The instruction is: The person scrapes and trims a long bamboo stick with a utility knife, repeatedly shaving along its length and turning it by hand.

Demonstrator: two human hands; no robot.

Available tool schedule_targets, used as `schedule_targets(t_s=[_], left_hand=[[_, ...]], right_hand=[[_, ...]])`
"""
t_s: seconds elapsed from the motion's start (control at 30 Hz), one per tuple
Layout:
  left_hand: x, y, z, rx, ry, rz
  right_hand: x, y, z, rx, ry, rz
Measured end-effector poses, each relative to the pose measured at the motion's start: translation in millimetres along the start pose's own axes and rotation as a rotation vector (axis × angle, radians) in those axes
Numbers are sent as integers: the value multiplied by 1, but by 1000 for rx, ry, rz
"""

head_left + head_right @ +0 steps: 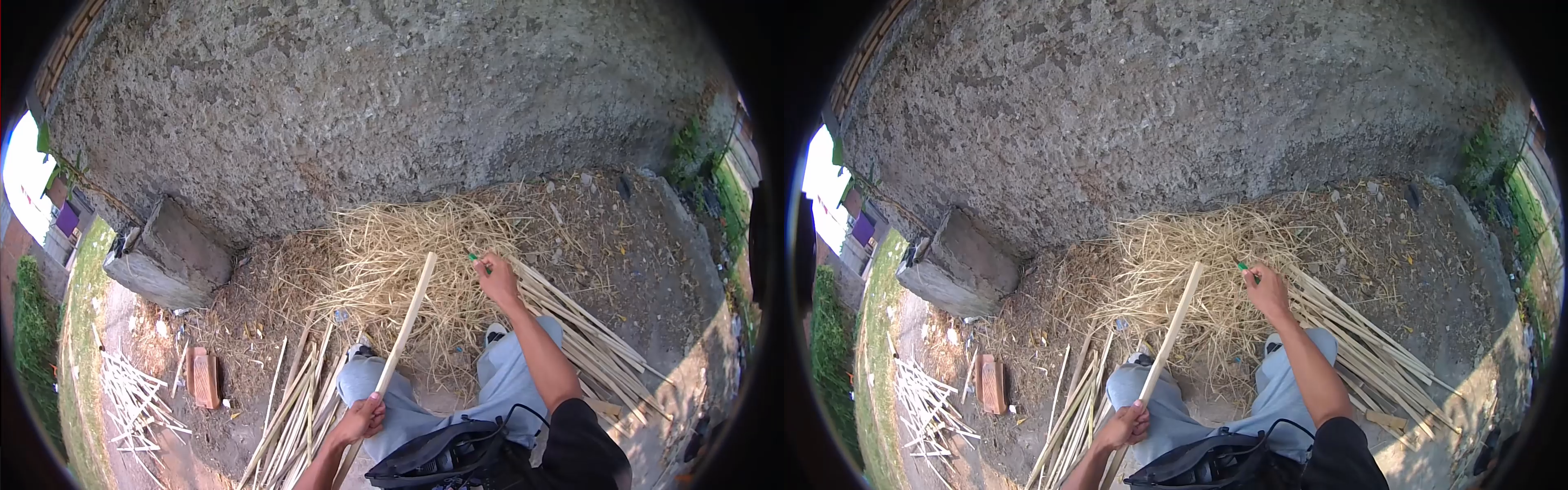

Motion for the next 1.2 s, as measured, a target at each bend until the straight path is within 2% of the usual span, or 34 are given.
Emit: schedule_targets(t_s=[0.07,0.13,0.2,0.27,0.3,0.37,0.43,0.67,0.73,0.93,1.2], left_hand=[[-5,7,4,-37,-12,-1],[-8,13,7,-77,-19,-7],[-8,17,10,-121,-44,-8],[-5,16,10,-130,-36,-6],[-3,15,9,-157,-43,-6],[-4,18,16,-187,-51,-8],[-11,35,33,-41,-46,66],[2,29,33,-78,-64,50],[0,32,39,47,69,81],[11,14,33,-59,183,110],[10,6,28,-31,196,119]], right_hand=[[-7,8,14,164,24,-136],[-29,-5,17,258,-72,-95],[-64,-31,11,446,-212,-297],[-100,-54,2,351,-272,-445],[-114,-59,3,350,-276,-445],[-139,-68,6,297,-306,-697],[-147,-68,8,302,-311,-701],[-149,-61,8,299,-324,-652],[-149,-61,8,299,-311,-664],[-154,-60,5,284,-280,-737],[-159,-60,4,191,-232,-768]])
Point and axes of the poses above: each hand's wrist, its own x-axis towards the middle knuckle, its own z-axis out of the palm, y = z × x, the point moved 2 cm from there along x, towards the middle knuckle, and after that the axes turned 3 degrees about z, right-handed, at the moved point
